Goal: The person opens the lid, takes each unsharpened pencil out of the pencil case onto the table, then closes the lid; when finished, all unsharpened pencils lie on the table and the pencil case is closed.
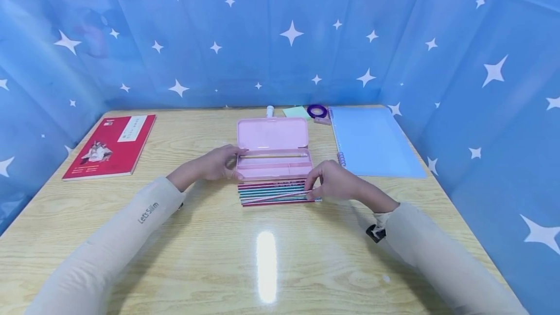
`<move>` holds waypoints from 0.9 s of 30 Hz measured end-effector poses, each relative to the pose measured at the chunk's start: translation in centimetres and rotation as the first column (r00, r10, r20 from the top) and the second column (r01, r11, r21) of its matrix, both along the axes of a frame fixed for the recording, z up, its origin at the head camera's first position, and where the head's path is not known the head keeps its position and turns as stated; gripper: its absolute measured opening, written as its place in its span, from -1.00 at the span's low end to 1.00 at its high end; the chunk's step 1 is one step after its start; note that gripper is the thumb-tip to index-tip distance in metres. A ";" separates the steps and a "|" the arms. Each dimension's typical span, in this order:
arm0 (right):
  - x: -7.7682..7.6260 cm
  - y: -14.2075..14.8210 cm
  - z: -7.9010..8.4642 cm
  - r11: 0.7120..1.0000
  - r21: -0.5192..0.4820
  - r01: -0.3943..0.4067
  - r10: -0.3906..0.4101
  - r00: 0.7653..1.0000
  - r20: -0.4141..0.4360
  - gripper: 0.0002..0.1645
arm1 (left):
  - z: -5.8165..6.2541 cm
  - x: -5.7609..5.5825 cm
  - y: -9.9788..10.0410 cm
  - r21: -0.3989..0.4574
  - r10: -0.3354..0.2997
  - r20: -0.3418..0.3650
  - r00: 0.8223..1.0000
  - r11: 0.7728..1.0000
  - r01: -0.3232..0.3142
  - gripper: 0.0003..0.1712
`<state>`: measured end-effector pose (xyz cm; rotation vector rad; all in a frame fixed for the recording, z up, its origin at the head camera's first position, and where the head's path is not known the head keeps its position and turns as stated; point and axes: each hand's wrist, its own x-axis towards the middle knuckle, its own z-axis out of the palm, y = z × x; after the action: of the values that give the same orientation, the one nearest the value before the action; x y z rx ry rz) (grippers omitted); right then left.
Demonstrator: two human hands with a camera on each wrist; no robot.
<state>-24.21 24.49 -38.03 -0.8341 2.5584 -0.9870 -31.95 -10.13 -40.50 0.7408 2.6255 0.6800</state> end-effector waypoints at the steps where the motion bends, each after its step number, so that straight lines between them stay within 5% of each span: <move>1: 0.3 0.0 -0.1 1.000 0.008 -0.006 0.006 1.000 0.002 -0.91 | 0.0 0.0 0.0 0.000 -0.001 0.000 1.000 1.000 0.001 0.07; 11: 1.9 -0.1 -0.9 1.000 0.016 -0.019 0.019 1.000 0.009 -0.96 | 0.1 0.0 0.0 0.000 -0.007 -0.007 1.000 1.000 0.007 0.07; 27: 2.8 0.7 -1.6 0.997 0.056 0.050 -0.042 0.988 -0.147 -0.93 | 0.2 0.2 0.1 0.004 -0.018 -0.016 1.000 1.000 0.018 0.05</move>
<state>-21.46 25.23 -39.62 -0.8645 2.7276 -0.8880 -31.75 -9.99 -40.33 0.7731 2.6293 0.6776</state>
